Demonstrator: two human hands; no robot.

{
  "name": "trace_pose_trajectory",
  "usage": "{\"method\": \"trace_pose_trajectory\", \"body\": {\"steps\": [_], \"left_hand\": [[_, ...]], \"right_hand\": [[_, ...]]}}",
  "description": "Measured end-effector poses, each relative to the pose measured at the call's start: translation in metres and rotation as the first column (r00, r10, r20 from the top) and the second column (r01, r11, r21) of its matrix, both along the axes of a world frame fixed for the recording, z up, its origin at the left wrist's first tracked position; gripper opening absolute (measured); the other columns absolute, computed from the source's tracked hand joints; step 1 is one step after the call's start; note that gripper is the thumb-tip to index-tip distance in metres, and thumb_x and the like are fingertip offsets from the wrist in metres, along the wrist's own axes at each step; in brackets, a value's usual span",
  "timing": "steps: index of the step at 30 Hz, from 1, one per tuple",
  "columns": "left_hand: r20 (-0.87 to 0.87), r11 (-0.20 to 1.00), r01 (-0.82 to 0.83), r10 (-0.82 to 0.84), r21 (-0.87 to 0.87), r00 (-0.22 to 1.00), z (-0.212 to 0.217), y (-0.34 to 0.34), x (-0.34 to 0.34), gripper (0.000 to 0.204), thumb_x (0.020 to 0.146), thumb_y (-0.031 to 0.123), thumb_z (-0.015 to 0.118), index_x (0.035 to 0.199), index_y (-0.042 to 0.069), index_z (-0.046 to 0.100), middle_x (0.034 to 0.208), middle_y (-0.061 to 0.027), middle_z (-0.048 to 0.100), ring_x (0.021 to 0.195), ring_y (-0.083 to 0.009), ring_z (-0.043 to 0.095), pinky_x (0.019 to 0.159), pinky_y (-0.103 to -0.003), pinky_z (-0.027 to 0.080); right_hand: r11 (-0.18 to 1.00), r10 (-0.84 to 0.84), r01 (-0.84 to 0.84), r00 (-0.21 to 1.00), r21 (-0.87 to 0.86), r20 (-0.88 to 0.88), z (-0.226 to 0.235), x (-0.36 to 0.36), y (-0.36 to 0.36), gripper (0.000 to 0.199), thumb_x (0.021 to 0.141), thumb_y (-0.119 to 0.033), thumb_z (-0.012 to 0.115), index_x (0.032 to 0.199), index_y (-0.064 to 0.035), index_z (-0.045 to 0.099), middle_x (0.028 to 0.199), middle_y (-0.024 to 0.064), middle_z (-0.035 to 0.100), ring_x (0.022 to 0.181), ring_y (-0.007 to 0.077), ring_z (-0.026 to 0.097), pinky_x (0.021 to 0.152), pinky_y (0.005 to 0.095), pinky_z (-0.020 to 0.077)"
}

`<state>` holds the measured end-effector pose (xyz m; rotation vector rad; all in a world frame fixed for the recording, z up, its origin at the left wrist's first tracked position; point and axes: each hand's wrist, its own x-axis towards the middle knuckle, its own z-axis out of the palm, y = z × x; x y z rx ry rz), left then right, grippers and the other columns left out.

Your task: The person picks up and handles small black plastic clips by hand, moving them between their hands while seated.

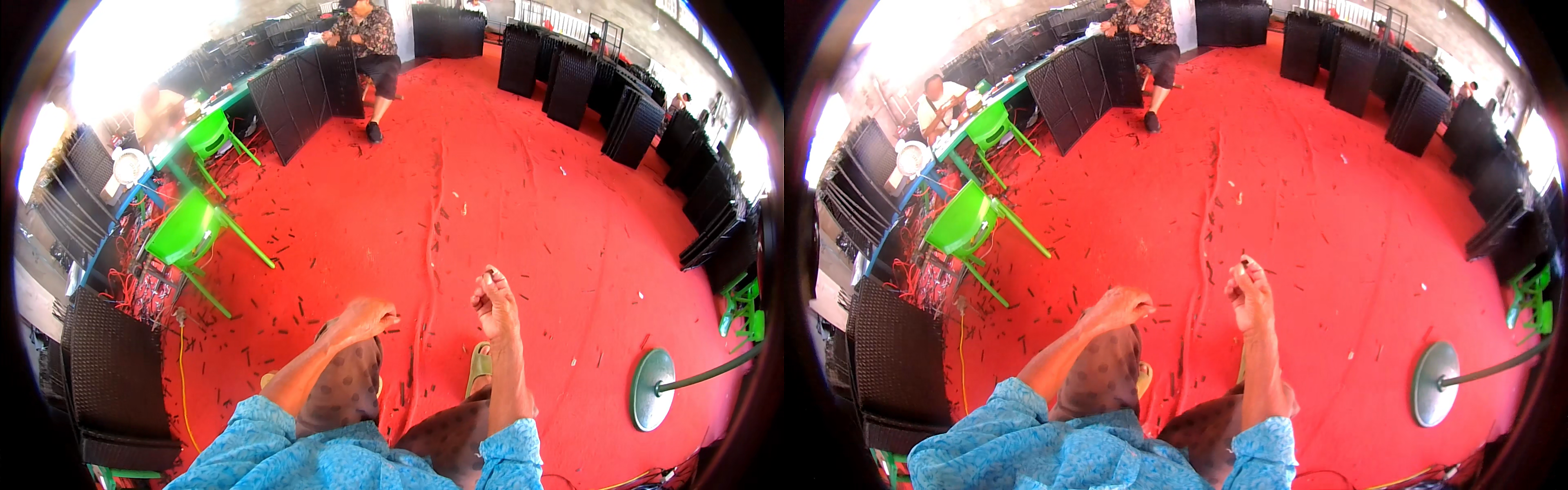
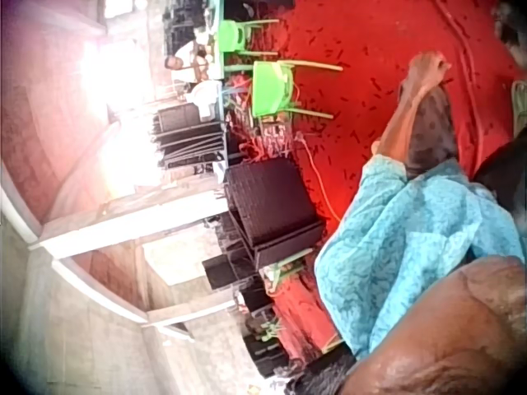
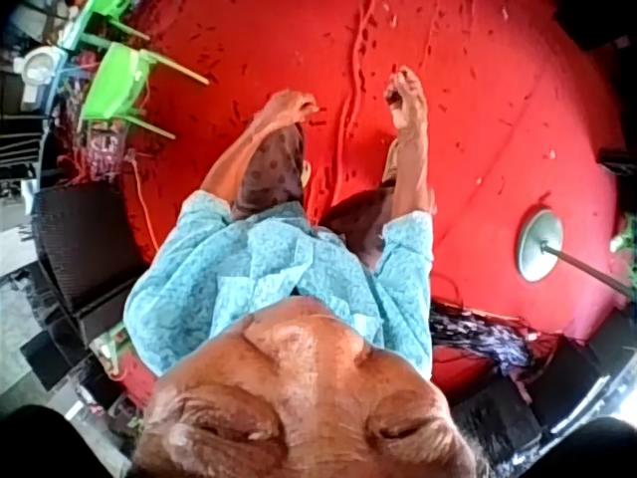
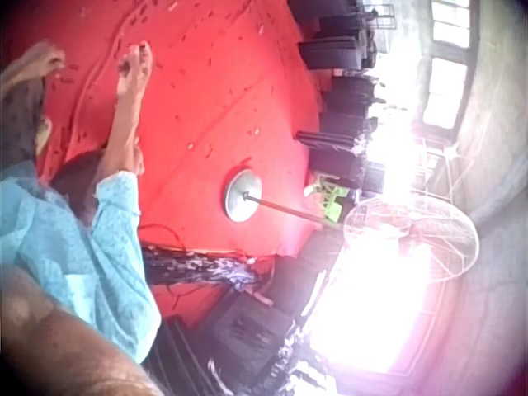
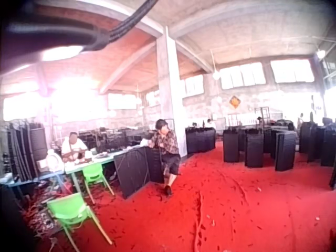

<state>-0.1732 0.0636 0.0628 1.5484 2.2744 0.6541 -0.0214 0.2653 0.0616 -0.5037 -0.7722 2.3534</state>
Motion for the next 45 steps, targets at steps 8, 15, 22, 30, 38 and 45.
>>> {"method": "trace_pose_trajectory", "body": {"steps": [8, 15, 22, 30, 38, 45], "left_hand": [[0.026, 1.0, 0.01, -0.01, -0.012, 1.0, -0.0016, 0.0034, -0.0004, 0.019, 0.074, 0.023, 0.054, 0.076, 0.005, 0.059, 0.069, -0.0129, 0.056, 0.07, -0.0295, 0.056, 0.059, -0.038, 0.042], [0.026, 1.0, 0.002, -0.002, -0.02, 1.0, -0.0003, 0.0058, 0.0008, 0.018, 0.074, 0.022, 0.054, 0.074, 0.004, 0.058, 0.067, -0.0132, 0.056, 0.066, -0.0298, 0.055, 0.056, -0.038, 0.042], [0.005, 0.997, 0.018, -0.019, 0.079, 1.0, -0.0049, 0.0032, -0.0005, 0.017, 0.074, 0.02, 0.054, 0.075, 0.004, 0.058, 0.067, -0.0143, 0.056, 0.064, -0.0317, 0.055, 0.055, -0.04, 0.041], [0.002, 0.998, 0.027, -0.027, 0.063, 1.0, -0.0061, 0.0028, -0.0007, 0.017, 0.074, 0.02, 0.054, 0.076, 0.004, 0.058, 0.068, -0.0142, 0.056, 0.064, -0.0321, 0.054, 0.055, -0.04, 0.041], [0.024, 1.0, 0.02, -0.02, -0.013, 1.0, -0.0024, 0.0032, 0.0017, 0.02, 0.076, 0.024, 0.052, 0.075, 0.004, 0.058, 0.069, -0.0123, 0.056, 0.069, -0.0301, 0.055, 0.061, -0.039, 0.042], [0.006, 0.999, 0.037, -0.038, 0.038, 0.999, -0.0068, 0.0031, -0.0001, 0.019, 0.075, 0.022, 0.053, 0.077, 0.004, 0.058, 0.068, -0.015, 0.056, 0.067, -0.033, 0.055, 0.056, -0.041, 0.042]], "right_hand": [[0.997, 0.081, -0.081, 0.996, -0.012, -0.027, 0.0042, 0.0032, 0.0003, 0.015, 0.08, -0.016, 0.055, 0.093, -0.0113, 0.051, 0.07, 0.0001, 0.053, 0.055, 0.0077, 0.049, 0.049, 0.0204, 0.0423], [0.995, 0.099, -0.1, 0.995, 0.015, 0.03, 0.0032, 0.0014, -0.0013, 0.016, 0.081, -0.021, 0.055, 0.093, -0.0102, 0.052, 0.072, 0.0004, 0.055, 0.055, 0.0076, 0.05, 0.05, 0.02, 0.043], [0.995, 0.101, -0.101, 0.994, -0.006, 0.047, 0.0031, 0.0003, -0.0022, 0.019, 0.08, -0.023, 0.055, 0.093, -0.0097, 0.052, 0.073, 0.0004, 0.055, 0.055, 0.0075, 0.05, 0.05, 0.0197, 0.0432], [0.995, 0.096, -0.097, 0.994, 0.006, 0.052, 0.0018, 0.0006, -0.0014, 0.019, 0.08, -0.023, 0.055, 0.092, -0.0086, 0.052, 0.072, 0.0002, 0.055, 0.055, 0.0073, 0.05, 0.05, 0.0197, 0.0431], [0.996, 0.091, -0.092, 0.994, 0.01, 0.053, 0.0034, 0.0012, -0.0025, 0.02, 0.08, -0.023, 0.055, 0.093, -0.0079, 0.052, 0.072, 0.0008, 0.055, 0.055, 0.0077, 0.051, 0.05, 0.0199, 0.0433], [0.994, 0.102, -0.104, 0.993, 0.03, 0.061, 0.0003, 0.0006, -0.0013, 0.022, 0.08, -0.024, 0.056, 0.095, -0.0081, 0.052, 0.072, -0.0003, 0.054, 0.056, 0.0068, 0.049, 0.051, 0.0196, 0.0426]]}}
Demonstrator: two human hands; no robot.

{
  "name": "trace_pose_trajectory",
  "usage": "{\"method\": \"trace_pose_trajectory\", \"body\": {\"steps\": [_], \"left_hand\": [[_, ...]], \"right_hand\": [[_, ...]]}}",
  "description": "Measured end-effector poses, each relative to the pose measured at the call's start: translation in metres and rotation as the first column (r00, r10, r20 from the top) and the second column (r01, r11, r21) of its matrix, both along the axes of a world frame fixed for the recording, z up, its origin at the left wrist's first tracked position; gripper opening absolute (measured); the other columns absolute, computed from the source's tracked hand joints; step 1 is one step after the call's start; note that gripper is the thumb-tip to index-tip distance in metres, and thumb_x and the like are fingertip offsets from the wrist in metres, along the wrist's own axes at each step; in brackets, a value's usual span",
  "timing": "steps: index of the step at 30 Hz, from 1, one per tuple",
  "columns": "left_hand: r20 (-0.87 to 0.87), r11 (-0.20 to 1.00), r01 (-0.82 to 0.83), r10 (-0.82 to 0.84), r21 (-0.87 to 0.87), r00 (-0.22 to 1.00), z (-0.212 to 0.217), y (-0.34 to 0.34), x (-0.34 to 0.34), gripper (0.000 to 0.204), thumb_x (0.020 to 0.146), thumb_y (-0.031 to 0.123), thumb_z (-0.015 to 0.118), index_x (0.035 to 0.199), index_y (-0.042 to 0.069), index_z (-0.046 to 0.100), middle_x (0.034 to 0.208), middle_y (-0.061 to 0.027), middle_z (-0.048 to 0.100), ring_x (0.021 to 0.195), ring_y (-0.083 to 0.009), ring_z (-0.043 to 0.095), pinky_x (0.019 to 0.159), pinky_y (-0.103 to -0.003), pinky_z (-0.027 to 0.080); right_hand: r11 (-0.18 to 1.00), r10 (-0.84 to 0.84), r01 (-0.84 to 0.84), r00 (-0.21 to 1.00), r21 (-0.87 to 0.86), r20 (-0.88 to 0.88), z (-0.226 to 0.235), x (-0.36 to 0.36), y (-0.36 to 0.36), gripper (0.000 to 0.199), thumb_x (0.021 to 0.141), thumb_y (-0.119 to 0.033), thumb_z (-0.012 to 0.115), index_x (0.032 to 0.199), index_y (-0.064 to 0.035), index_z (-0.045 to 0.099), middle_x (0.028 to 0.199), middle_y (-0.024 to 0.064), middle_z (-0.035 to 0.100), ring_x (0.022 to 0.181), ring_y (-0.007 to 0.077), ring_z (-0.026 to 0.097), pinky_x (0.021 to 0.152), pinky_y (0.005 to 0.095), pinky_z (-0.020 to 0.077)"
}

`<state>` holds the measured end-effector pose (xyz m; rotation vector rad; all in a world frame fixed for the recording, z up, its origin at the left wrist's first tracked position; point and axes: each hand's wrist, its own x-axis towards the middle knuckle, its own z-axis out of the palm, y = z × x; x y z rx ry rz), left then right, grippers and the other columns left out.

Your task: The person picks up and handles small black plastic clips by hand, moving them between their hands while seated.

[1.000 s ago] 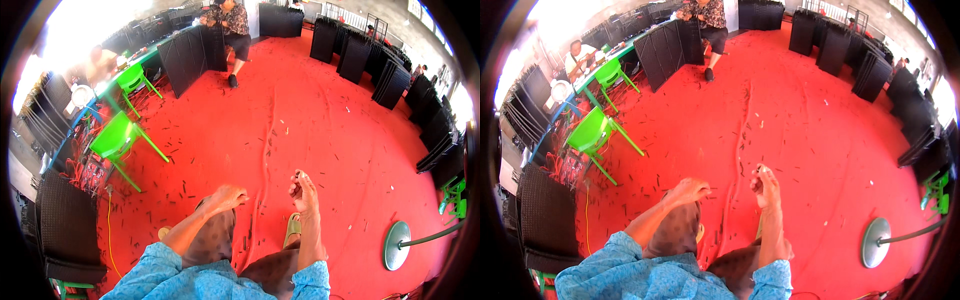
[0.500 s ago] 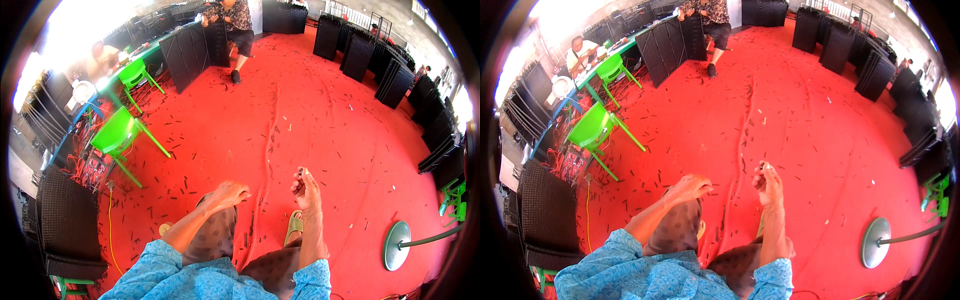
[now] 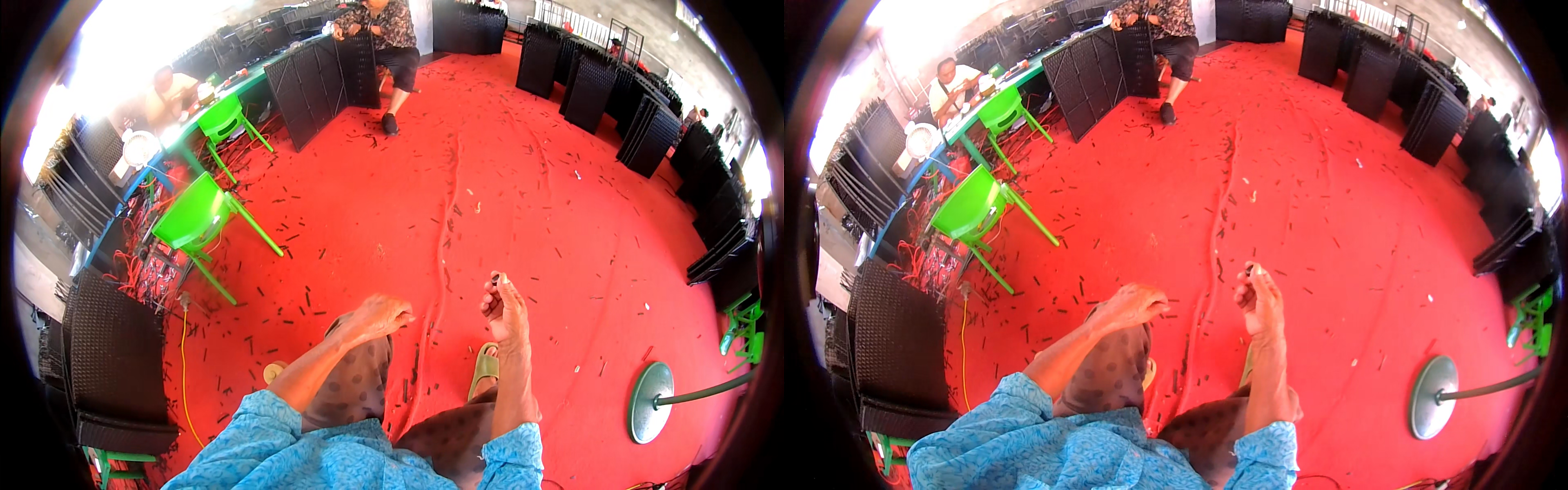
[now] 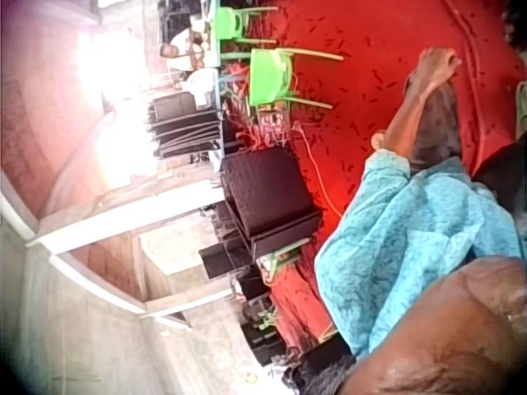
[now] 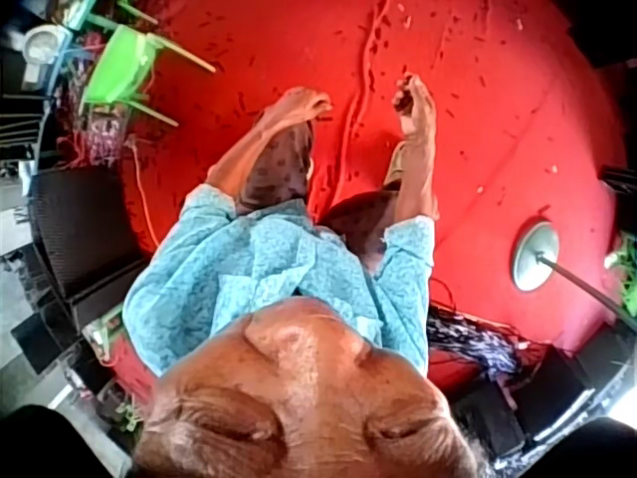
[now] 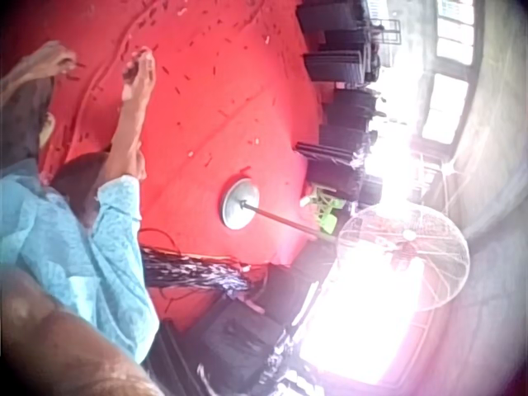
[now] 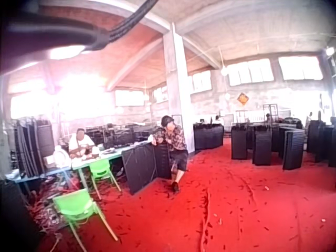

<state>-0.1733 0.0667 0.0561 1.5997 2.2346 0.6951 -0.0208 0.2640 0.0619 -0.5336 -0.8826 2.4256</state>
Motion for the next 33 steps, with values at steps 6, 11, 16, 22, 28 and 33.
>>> {"method": "trace_pose_trajectory", "body": {"steps": [6, 11, 16, 22, 28, 33], "left_hand": [[-0.006, 1.0, -0.006, 0.006, 0.013, 1.0, -0.0007, -0.0012, -0.0006, 0.018, 0.074, 0.022, 0.054, 0.076, 0.004, 0.057, 0.068, -0.0153, 0.056, 0.067, -0.0332, 0.054, 0.057, -0.041, 0.041], [-0.005, 1.0, -0.004, 0.004, 0.007, 1.0, -0.0017, -0.0016, -0.0014, 0.018, 0.074, 0.022, 0.054, 0.076, 0.004, 0.057, 0.068, -0.0156, 0.056, 0.067, -0.033, 0.054, 0.057, -0.041, 0.041], [-0.025, 1.0, 0.007, -0.006, 0.028, 1.0, -0.0054, -0.0006, -0.0019, 0.018, 0.074, 0.022, 0.054, 0.075, 0.004, 0.057, 0.067, -0.0157, 0.055, 0.066, -0.0331, 0.054, 0.057, -0.041, 0.041], [-0.019, 1.0, 0.001, -0.001, 0.0, 1.0, 0.002, -0.0025, 0.0005, 0.018, 0.075, 0.021, 0.054, 0.073, 0.004, 0.056, 0.067, -0.0146, 0.055, 0.065, -0.0321, 0.054, 0.056, -0.041, 0.041], [-0.051, 0.998, 0.019, -0.015, 0.067, 0.999, -0.003, -0.0022, -0.0004, 0.017, 0.075, 0.02, 0.054, 0.073, 0.004, 0.056, 0.065, -0.0141, 0.055, 0.064, -0.0318, 0.054, 0.055, -0.04, 0.041], [-0.009, 1.0, -0.002, 0.002, 0.02, 1.0, -0.0008, -0.003, -0.001, 0.018, 0.075, 0.021, 0.053, 0.074, 0.003, 0.056, 0.064, -0.015, 0.054, 0.064, -0.0325, 0.054, 0.056, -0.04, 0.041]], "right_hand": [[1.0, -0.012, 0.012, 1.0, -0.017, 0.008, -0.0003, -0.0023, -0.0015, 0.02, 0.08, -0.023, 0.056, 0.092, -0.0079, 0.054, 0.071, 0.0003, 0.056, 0.054, 0.0068, 0.051, 0.049, 0.0192, 0.0435], [1.0, 0.015, -0.015, 1.0, 0.011, 0.026, -0.0021, -0.0019, -0.0003, 0.025, 0.08, -0.027, 0.056, 0.095, -0.0079, 0.052, 0.072, -0.0019, 0.052, 0.059, 0.0071, 0.048, 0.053, 0.0198, 0.0419], [1.0, 0.011, -0.012, 0.999, 0.004, 0.032, 0.0002, -0.0016, -0.0002, 0.025, 0.079, -0.027, 0.056, 0.095, -0.0081, 0.053, 0.072, -0.0017, 0.052, 0.058, 0.0066, 0.049, 0.053, 0.0193, 0.0421], [1.0, -0.019, 0.02, 0.999, -0.019, 0.041, -0.0014, -0.004, -0.0016, 0.021, 0.079, -0.024, 0.057, 0.091, -0.0075, 0.055, 0.071, 0.0003, 0.055, 0.054, 0.0069, 0.051, 0.05, 0.0189, 0.0434], [1.0, -0.026, 0.026, 0.999, -0.016, 0.044, 0.0031, -0.0026, -0.0034, 0.019, 0.079, -0.024, 0.057, 0.09, -0.0078, 0.055, 0.071, 0.0001, 0.055, 0.055, 0.0065, 0.05, 0.05, 0.0189, 0.0426], [1.0, -0.018, 0.019, 0.999, -0.02, 0.031, 0.0036, -0.0047, -0.0038, 0.019, 0.079, -0.023, 0.056, 0.09, -0.0075, 0.055, 0.07, 0.0001, 0.055, 0.055, 0.0066, 0.05, 0.05, 0.0184, 0.0426]]}}
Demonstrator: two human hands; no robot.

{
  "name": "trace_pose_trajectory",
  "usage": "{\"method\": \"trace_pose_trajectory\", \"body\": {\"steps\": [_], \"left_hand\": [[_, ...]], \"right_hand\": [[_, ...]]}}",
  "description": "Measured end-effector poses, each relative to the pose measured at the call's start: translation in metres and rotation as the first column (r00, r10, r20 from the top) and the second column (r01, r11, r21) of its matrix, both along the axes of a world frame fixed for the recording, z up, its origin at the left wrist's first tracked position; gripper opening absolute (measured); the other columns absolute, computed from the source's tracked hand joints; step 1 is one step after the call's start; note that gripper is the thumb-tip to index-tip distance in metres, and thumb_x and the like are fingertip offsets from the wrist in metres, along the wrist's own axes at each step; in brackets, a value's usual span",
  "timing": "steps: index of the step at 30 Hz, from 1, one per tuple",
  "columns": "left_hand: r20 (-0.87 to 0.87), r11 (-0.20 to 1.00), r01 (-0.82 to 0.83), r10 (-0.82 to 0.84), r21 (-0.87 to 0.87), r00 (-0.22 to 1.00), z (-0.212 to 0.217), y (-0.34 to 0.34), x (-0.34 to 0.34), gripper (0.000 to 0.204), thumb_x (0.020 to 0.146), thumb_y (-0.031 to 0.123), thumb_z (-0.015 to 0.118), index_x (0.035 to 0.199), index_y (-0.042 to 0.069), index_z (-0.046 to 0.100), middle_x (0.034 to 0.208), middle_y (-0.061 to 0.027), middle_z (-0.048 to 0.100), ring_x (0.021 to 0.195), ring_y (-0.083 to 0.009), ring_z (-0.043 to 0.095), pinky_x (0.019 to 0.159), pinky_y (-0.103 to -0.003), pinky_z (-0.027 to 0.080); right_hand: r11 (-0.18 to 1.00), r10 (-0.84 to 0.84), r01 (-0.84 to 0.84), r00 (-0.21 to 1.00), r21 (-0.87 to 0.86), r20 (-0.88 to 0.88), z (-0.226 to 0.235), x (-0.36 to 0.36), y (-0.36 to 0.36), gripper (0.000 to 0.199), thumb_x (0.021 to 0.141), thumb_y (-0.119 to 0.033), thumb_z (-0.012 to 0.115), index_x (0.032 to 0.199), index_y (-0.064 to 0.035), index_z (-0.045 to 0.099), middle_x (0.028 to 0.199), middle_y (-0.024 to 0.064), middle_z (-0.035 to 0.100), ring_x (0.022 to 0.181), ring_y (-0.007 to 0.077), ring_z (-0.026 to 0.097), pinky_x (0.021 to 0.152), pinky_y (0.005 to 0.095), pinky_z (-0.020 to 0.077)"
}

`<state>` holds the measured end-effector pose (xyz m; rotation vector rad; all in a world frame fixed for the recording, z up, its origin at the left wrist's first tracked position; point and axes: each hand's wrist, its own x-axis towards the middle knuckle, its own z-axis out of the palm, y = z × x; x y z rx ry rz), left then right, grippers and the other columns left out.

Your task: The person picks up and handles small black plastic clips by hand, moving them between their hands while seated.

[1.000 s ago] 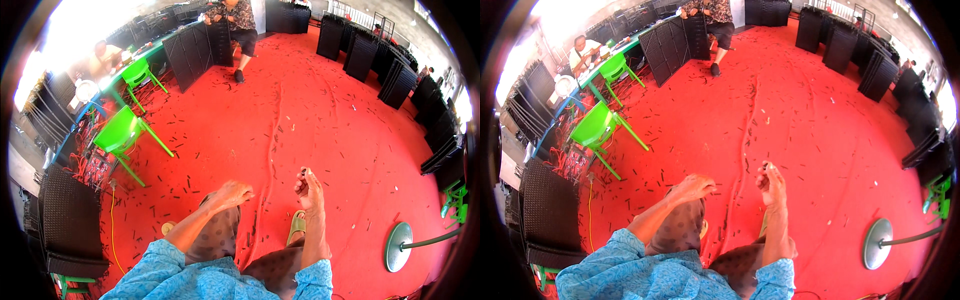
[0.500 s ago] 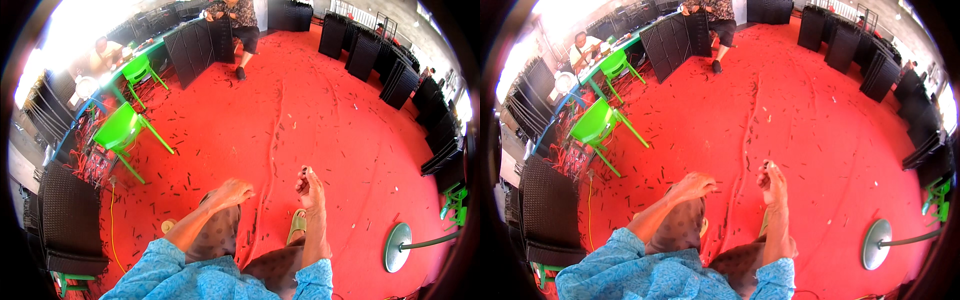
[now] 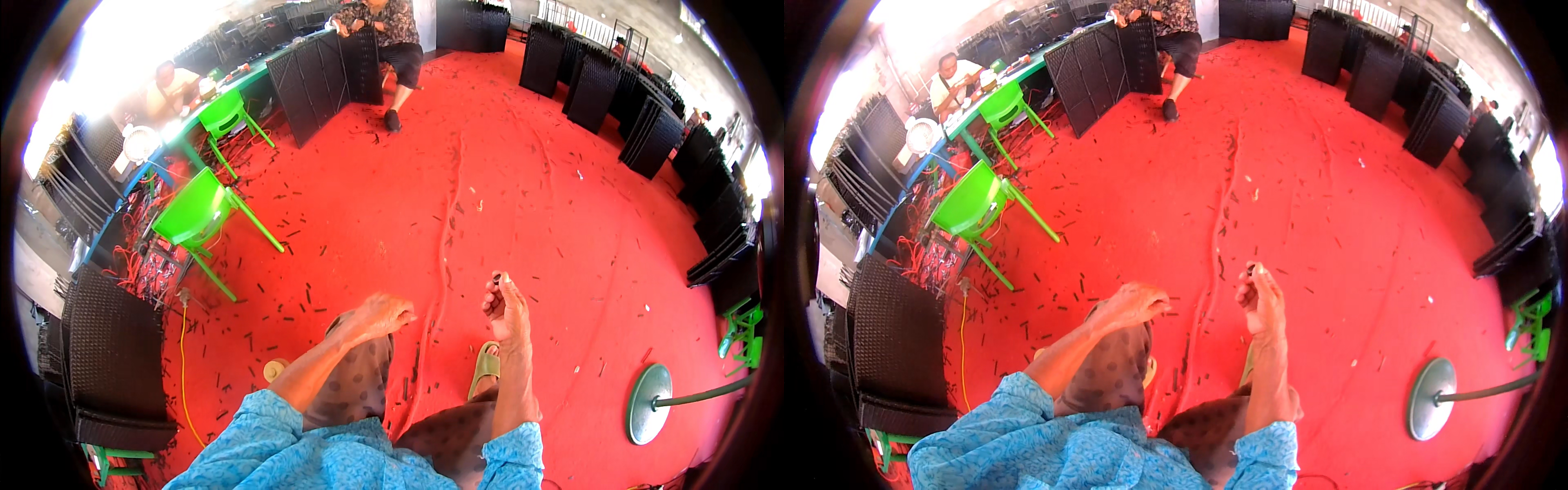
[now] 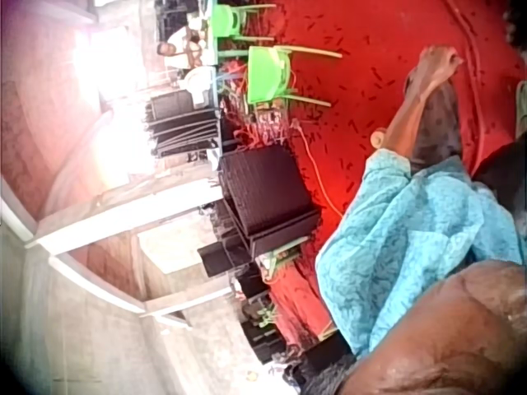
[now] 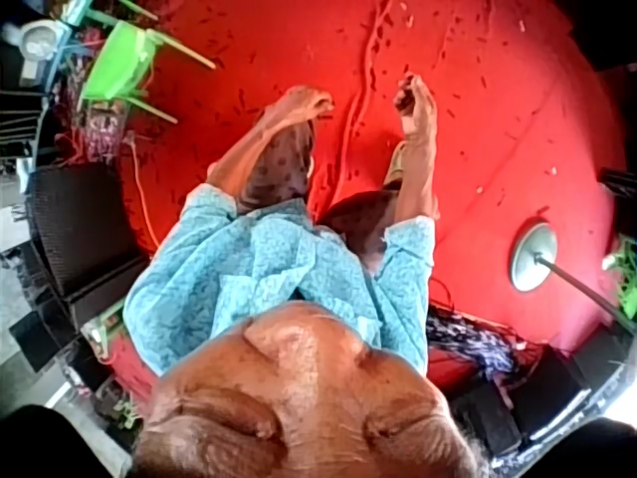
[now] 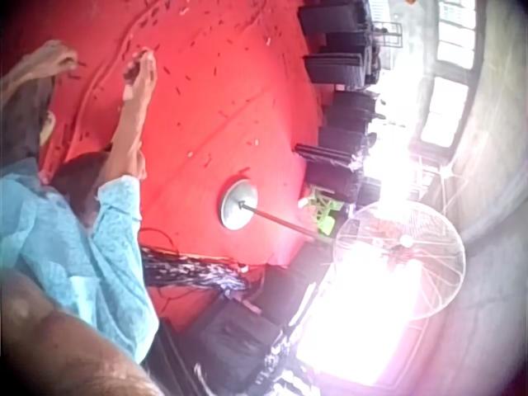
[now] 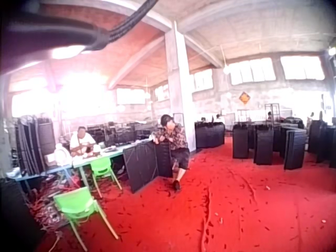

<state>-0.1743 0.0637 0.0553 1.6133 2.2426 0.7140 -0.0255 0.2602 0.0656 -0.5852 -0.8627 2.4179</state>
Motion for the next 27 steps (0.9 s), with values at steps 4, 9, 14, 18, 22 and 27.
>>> {"method": "trace_pose_trajectory", "body": {"steps": [4, 9, 14, 18, 22, 27], "left_hand": [[0.009, 0.994, -0.011, 0.012, -0.107, 1.0, 0.001, 0.001, -0.001, 0.021, 0.075, 0.024, 0.052, 0.076, 0.004, 0.057, 0.072, -0.0132, 0.057, 0.072, -0.0305, 0.054, 0.062, -0.039, 0.041], [-0.013, 0.998, 0.009, -0.009, -0.056, 1.0, 0.001, 0.002, 0.0, 0.02, 0.075, 0.022, 0.052, 0.076, 0.003, 0.057, 0.07, -0.0145, 0.056, 0.071, -0.0318, 0.054, 0.06, -0.04, 0.041], [-0.01, 1.0, 0.016, -0.016, -0.007, 1.0, -0.001, 0.001, 0.0, 0.018, 0.075, 0.021, 0.053, 0.077, 0.003, 0.057, 0.069, -0.0157, 0.055, 0.069, -0.0332, 0.054, 0.06, -0.041, 0.041], [-0.016, 1.0, 0.02, -0.019, 0.005, 1.0, 0.001, 0.0, 0.0, 0.018, 0.075, 0.021, 0.053, 0.077, 0.004, 0.057, 0.069, -0.0154, 0.056, 0.069, -0.033, 0.054, 0.06, -0.041, 0.041], [-0.022, 0.999, 0.024, -0.024, -0.026, 0.999, 0.004, 0.003, 0.003, 0.018, 0.075, 0.022, 0.054, 0.077, 0.004, 0.057, 0.068, -0.0152, 0.055, 0.069, -0.0329, 0.054, 0.059, -0.041, 0.041], [-0.022, 1.0, 0.029, -0.029, 0.001, 0.999, -0.006, 0.003, 0.0, 0.018, 0.075, 0.021, 0.054, 0.077, 0.004, 0.057, 0.068, -0.0154, 0.055, 0.068, -0.0332, 0.054, 0.058, -0.041, 0.041]], "right_hand": [[1.0, 0.007, -0.007, 1.0, 0.0, -0.025, -0.002, 0.002, 0.001, 0.019, 0.08, -0.023, 0.056, 0.09, -0.0073, 0.054, 0.07, 0.0002, 0.055, 0.055, 0.0068, 0.051, 0.05, 0.018, 0.0429], [1.0, 0.011, -0.011, 1.0, 0.005, -0.013, -0.003, 0.002, 0.002, 0.019, 0.08, -0.023, 0.056, 0.091, -0.0077, 0.054, 0.07, 0.0, 0.055, 0.055, 0.0069, 0.051, 0.05, 0.0185, 0.0431], [1.0, 0.002, -0.002, 1.0, 0.011, 0.004, -0.001, 0.001, 0.001, 0.018, 0.08, -0.023, 0.056, 0.09, -0.0081, 0.055, 0.069, 0.0, 0.055, 0.054, 0.0069, 0.051, 0.049, 0.019, 0.0429], [1.0, 0.004, -0.004, 1.0, 0.008, -0.015, -0.003, 0.001, 0.001, 0.017, 0.08, -0.023, 0.056, 0.088, -0.0082, 0.055, 0.069, 0.0002, 0.055, 0.054, 0.007, 0.05, 0.049, 0.0188, 0.0423], [0.999, 0.013, -0.013, 1.0, 0.037, 0.02, -0.004, 0.005, 0.004, 0.024, 0.08, -0.028, 0.056, 0.091, -0.0075, 0.052, 0.07, -0.0011, 0.051, 0.057, 0.0069, 0.049, 0.052, 0.0191, 0.0425], [0.999, 0.018, -0.019, 1.0, 0.032, 0.02, -0.002, 0.005, 0.002, 0.024, 0.08, -0.028, 0.056, 0.091, -0.0075, 0.052, 0.07, -0.0012, 0.051, 0.057, 0.0068, 0.048, 0.052, 0.0192, 0.0422]]}}
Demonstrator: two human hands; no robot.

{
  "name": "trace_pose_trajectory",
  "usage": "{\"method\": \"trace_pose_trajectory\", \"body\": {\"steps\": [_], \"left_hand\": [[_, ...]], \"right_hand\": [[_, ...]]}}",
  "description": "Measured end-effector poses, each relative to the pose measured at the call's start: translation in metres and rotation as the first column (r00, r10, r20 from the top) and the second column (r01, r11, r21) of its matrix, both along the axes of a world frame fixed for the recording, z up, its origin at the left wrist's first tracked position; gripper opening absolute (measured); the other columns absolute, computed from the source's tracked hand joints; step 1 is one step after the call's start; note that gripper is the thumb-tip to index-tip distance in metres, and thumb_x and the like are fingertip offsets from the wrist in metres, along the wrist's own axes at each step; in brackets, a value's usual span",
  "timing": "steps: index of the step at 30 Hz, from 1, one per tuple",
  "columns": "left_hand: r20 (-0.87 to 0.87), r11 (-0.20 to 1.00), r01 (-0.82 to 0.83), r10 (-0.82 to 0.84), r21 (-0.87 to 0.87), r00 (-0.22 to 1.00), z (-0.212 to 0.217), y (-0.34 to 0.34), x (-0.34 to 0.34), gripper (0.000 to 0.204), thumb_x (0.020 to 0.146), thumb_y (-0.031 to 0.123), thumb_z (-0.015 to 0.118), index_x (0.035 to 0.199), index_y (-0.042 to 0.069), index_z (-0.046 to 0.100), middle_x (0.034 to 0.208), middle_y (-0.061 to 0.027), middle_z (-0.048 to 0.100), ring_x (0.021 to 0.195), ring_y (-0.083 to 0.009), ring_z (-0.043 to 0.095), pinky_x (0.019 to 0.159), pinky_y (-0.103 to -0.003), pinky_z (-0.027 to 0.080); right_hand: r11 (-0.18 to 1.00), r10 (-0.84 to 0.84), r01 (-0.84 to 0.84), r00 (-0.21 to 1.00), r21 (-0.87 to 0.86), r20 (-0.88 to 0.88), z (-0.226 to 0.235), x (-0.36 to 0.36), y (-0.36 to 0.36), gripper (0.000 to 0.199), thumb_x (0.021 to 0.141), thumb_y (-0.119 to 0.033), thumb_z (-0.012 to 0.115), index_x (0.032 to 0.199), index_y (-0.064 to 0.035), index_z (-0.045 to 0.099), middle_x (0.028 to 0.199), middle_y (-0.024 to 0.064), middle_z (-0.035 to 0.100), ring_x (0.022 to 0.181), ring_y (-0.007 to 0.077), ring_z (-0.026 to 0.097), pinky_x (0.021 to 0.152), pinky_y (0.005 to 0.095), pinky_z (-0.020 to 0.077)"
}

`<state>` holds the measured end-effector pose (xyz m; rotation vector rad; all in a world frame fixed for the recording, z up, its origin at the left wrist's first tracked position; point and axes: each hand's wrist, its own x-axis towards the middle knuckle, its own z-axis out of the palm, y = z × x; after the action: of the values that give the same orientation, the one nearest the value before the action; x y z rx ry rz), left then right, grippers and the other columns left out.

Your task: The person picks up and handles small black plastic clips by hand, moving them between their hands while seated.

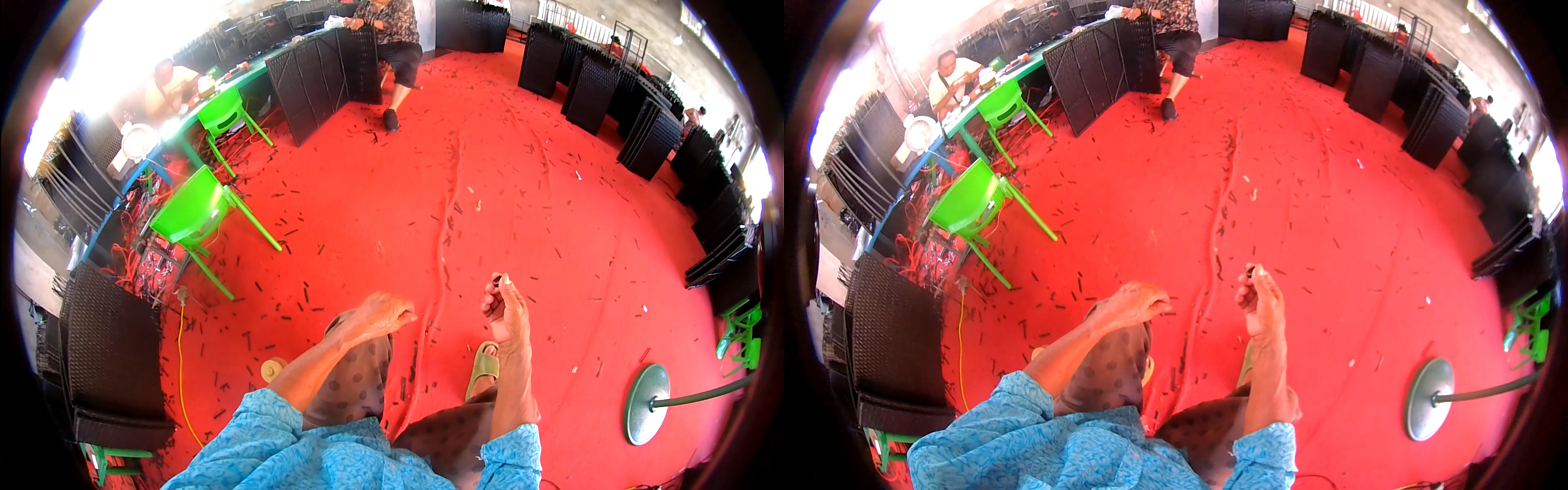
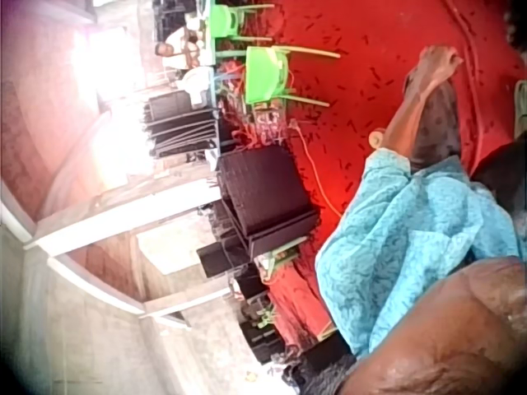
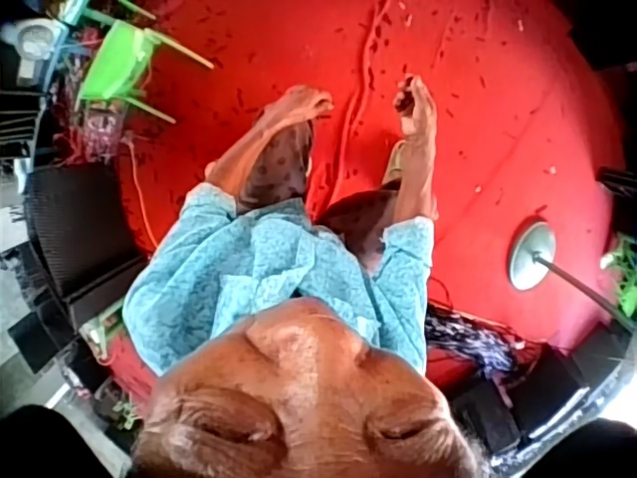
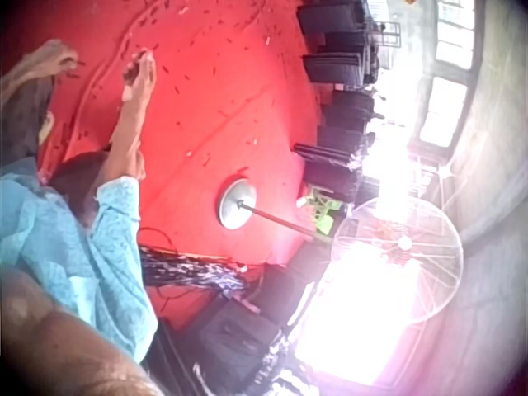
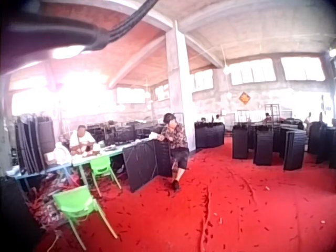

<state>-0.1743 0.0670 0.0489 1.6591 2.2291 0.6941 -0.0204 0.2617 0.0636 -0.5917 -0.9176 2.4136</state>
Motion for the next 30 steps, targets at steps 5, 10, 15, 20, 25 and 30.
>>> {"method": "trace_pose_trajectory", "body": {"steps": [5, 10, 15, 20, 25, 30], "left_hand": [[-0.003, 1.0, 0.003, -0.003, 0.008, 1.0, 0.001, 0.0003, 0.0005, 0.017, 0.075, 0.02, 0.053, 0.077, 0.004, 0.057, 0.067, -0.0157, 0.055, 0.067, -0.0335, 0.054, 0.058, -0.041, 0.041], [-0.021, 1.0, -0.009, 0.009, 0.013, 1.0, -0.0008, 0.0009, 0.0006, 0.017, 0.075, 0.019, 0.053, 0.075, 0.003, 0.056, 0.068, -0.0159, 0.055, 0.068, -0.0335, 0.054, 0.059, -0.041, 0.041], [0.004, 1.0, -0.018, 0.018, -0.014, 1.0, -0.0018, 0.0013, 0.0003, 0.019, 0.075, 0.022, 0.053, 0.074, 0.004, 0.056, 0.069, -0.0143, 0.055, 0.07, -0.0322, 0.054, 0.06, -0.04, 0.041], [0.007, 1.0, -0.013, 0.013, 0.024, 1.0, -0.0014, 0.0032, 0.0021, 0.021, 0.075, 0.024, 0.053, 0.073, 0.004, 0.056, 0.07, -0.0125, 0.055, 0.071, -0.0303, 0.054, 0.061, -0.04, 0.041], [0.034, 0.999, -0.035, 0.035, 0.012, 0.999, -0.0024, 0.0049, 0.0028, 0.021, 0.075, 0.024, 0.053, 0.074, 0.004, 0.056, 0.071, -0.012, 0.056, 0.072, -0.0301, 0.054, 0.062, -0.039, 0.041], [0.012, 0.999, -0.035, 0.035, -0.007, 0.999, -0.0014, 0.005, 0.0035, 0.021, 0.075, 0.025, 0.052, 0.075, 0.004, 0.056, 0.072, -0.0119, 0.056, 0.073, -0.0302, 0.054, 0.063, -0.039, 0.041]], "right_hand": [[1.0, 0.001, -0.001, 1.0, 0.0, 0.007, 0.003, -0.0008, -0.0013, 0.024, 0.079, -0.028, 0.056, 0.091, -0.0075, 0.052, 0.069, -0.0017, 0.05, 0.057, 0.0066, 0.048, 0.052, 0.0192, 0.042], [0.999, -0.014, 0.013, 1.0, -0.03, -0.01, 0.0026, -0.0022, -0.0008, 0.017, 0.08, -0.023, 0.056, 0.087, -0.0078, 0.055, 0.069, -0.0001, 0.055, 0.055, 0.0068, 0.05, 0.05, 0.0182, 0.043], [0.999, -0.012, 0.012, 1.0, -0.031, -0.013, 0.0028, -0.0016, -0.0017, 0.016, 0.08, -0.023, 0.056, 0.086, -0.0077, 0.055, 0.069, 0.0001, 0.055, 0.054, 0.007, 0.05, 0.05, 0.0184, 0.0432], [0.999, -0.003, 0.002, 0.999, -0.033, -0.032, -0.0015, -0.0004, 0.0005, 0.016, 0.08, -0.023, 0.056, 0.085, -0.0077, 0.055, 0.069, 0.0005, 0.055, 0.054, 0.0075, 0.05, 0.05, 0.0185, 0.0432], [0.999, -0.016, 0.016, 1.0, -0.046, -0.011, 0.0026, -0.0007, -0.0013, 0.016, 0.08, -0.023, 0.056, 0.085, -0.0076, 0.055, 0.069, 0.0007, 0.055, 0.054, 0.0076, 0.05, 0.05, 0.0184, 0.0432], [0.999, -0.007, 0.006, 1.0, -0.036, -0.016, 0.0012, -0.0011, -0.0013, 0.016, 0.08, -0.023, 0.056, 0.086, -0.0075, 0.055, 0.068, 0.0008, 0.055, 0.054, 0.0075, 0.051, 0.05, 0.0184, 0.0432]]}}
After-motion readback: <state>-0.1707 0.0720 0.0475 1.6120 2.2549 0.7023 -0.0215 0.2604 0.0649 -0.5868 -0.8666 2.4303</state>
